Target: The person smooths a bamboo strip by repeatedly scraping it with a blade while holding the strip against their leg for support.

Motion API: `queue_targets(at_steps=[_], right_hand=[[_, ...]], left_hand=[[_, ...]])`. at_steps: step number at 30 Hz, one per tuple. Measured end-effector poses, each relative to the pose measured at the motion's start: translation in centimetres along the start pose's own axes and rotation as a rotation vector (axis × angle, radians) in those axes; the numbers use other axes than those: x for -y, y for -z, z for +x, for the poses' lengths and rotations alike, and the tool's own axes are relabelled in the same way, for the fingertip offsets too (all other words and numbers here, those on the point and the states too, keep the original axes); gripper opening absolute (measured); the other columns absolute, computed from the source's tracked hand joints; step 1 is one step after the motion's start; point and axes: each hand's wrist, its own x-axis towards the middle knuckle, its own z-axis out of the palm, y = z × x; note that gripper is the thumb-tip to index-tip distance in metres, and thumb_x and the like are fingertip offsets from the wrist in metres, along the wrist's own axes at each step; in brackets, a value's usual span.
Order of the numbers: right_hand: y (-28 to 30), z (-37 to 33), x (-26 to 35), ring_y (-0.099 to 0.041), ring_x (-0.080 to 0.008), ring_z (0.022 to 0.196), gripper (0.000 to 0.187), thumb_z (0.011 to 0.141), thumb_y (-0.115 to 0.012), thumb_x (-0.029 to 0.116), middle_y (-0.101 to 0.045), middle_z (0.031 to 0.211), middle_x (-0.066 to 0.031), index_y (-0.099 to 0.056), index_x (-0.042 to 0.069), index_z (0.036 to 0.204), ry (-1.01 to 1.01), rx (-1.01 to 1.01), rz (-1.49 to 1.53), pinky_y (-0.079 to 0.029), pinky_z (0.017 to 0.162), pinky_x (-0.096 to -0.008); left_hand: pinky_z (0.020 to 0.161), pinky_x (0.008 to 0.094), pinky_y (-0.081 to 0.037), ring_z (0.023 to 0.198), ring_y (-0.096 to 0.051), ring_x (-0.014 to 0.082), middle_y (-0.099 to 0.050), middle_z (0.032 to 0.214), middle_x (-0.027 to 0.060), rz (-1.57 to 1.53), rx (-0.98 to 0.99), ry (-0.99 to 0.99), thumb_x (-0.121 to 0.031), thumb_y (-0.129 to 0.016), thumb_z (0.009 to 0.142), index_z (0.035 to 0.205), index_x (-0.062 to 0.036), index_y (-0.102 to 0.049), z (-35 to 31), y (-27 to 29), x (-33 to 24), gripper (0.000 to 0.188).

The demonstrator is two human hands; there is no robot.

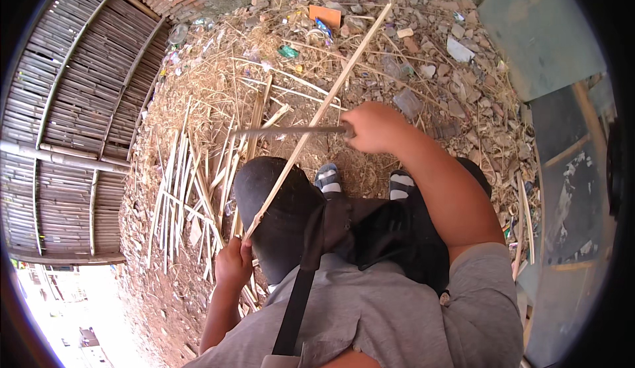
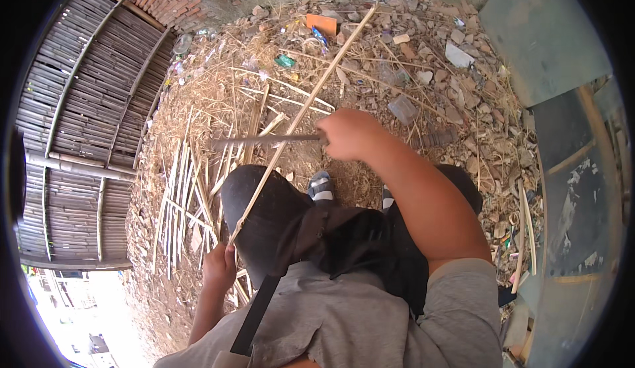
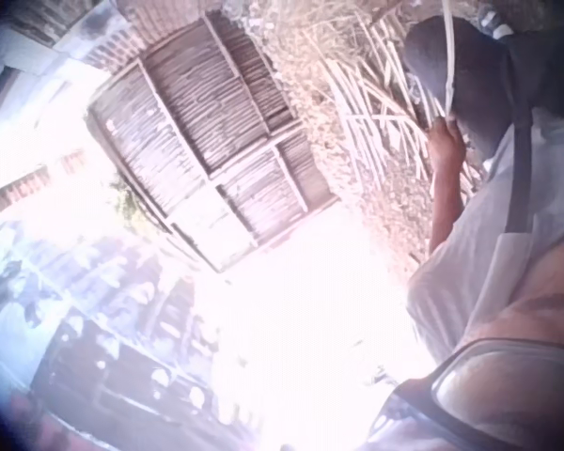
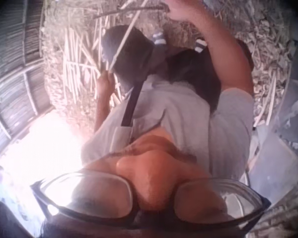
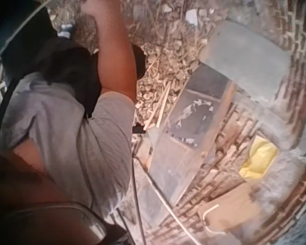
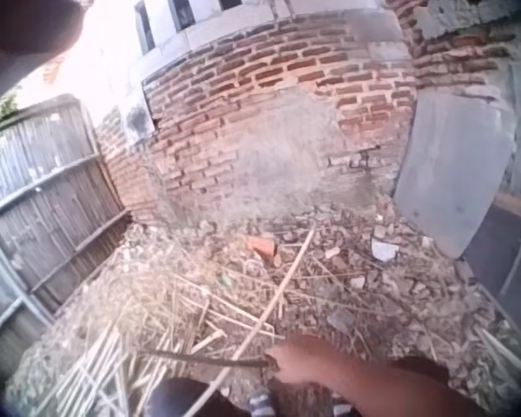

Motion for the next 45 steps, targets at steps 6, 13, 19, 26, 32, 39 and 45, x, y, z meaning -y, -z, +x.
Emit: queue_targets(at_steps=[6, 13, 19, 26, 32, 39, 45], right_hand=[[0.2, 1.2, -5.9, -0.071, -0.0339, 0.086, 0.024, 0.079, -0.072, 0.021, -0.072, 0.090, -0.0155, -0.071, 0.008, 0.100, -0.150, -0.069, 0.086, -0.056, 0.078, -0.0469], [0.0, 0.7, -1.7, -0.071, -0.0328, 0.084, 0.023, 0.080, -0.072, 0.023, -0.071, 0.086, -0.0142, -0.071, 0.010, 0.100, -0.048, -0.065, -0.027, -0.055, 0.076, -0.0476], [-0.2, 1.1, -4.9, -0.071, -0.0333, 0.089, 0.027, 0.081, -0.069, 0.021, -0.071, 0.089, -0.0185, -0.071, 0.005, 0.102, -0.037, -0.044, 0.007, -0.056, 0.080, -0.0458], [0.7, 0.3, -1.0, -0.070, -0.0348, 0.090, 0.025, 0.080, -0.068, 0.018, -0.071, 0.095, -0.0193, -0.070, 0.004, 0.101, -0.152, -0.005, 0.007, -0.055, 0.080, -0.0463], [-1.9, 1.7, -6.7, -0.067, -0.0412, 0.097, 0.034, 0.075, -0.073, 0.023, -0.071, 0.098, -0.0208, -0.071, 0.005, 0.105, -0.141, 0.046, 0.093, -0.055, 0.081, -0.0471], [0.1, -0.3, 1.2, -0.069, -0.0382, 0.092, 0.025, 0.078, -0.067, 0.019, -0.071, 0.092, -0.0170, -0.071, 0.007, 0.099, -0.024, -0.005, -0.007, -0.056, 0.080, -0.0479], [-0.4, 1.1, -4.4, -0.070, -0.0367, 0.096, 0.034, 0.078, -0.066, 0.018, -0.072, 0.098, -0.0199, -0.072, 0.005, 0.109, -0.167, -0.011, 0.109, -0.056, 0.083, -0.0462]], left_hand=[[0.060, 0.0587, -0.042, 0.068, -0.058, 0.0514, -0.058, 0.068, 0.0270, -0.077, 0.058, -0.024, -0.042, -0.042, 0.107, 0.081, -0.0024, -0.053, 0.9, -0.1, 0.4, 0.049], [0.061, 0.0584, -0.043, 0.070, -0.058, 0.0525, -0.059, 0.070, 0.0277, -0.092, 0.067, 0.039, -0.040, -0.044, 0.107, 0.081, -0.0030, -0.054, 0.1, 0.1, 0.2, 0.046], [0.062, 0.0593, -0.044, 0.070, -0.059, 0.0515, -0.059, 0.070, 0.0265, 0.002, -0.045, 0.029, -0.043, -0.046, 0.105, 0.080, -0.0042, -0.051, 0.3, -1.8, 0.4, 0.046], [0.062, 0.0602, -0.044, 0.069, -0.060, 0.0503, -0.061, 0.071, 0.0250, 0.084, -0.035, 0.030, -0.041, -0.051, 0.103, 0.081, -0.0052, -0.051, -0.1, 0.2, -0.3, 0.042], [0.062, 0.0601, -0.044, 0.071, -0.061, 0.0502, -0.062, 0.073, 0.0252, 0.048, -0.066, -0.002, -0.042, -0.051, 0.103, 0.084, -0.0051, -0.052, 0.8, -1.1, -0.3, 0.042], [0.061, 0.0598, -0.043, 0.071, -0.059, 0.0517, -0.059, 0.070, 0.0271, 0.015, -0.021, 0.027, -0.040, -0.051, 0.104, 0.080, -0.0040, -0.051, -0.2, 0.3, -0.1, 0.043], [0.061, 0.0591, -0.043, 0.070, -0.058, 0.0523, -0.059, 0.070, 0.0281, -0.053, -0.004, 0.006, -0.038, -0.047, 0.105, 0.080, -0.0030, -0.052, 0.5, -0.4, -0.1, 0.043]])
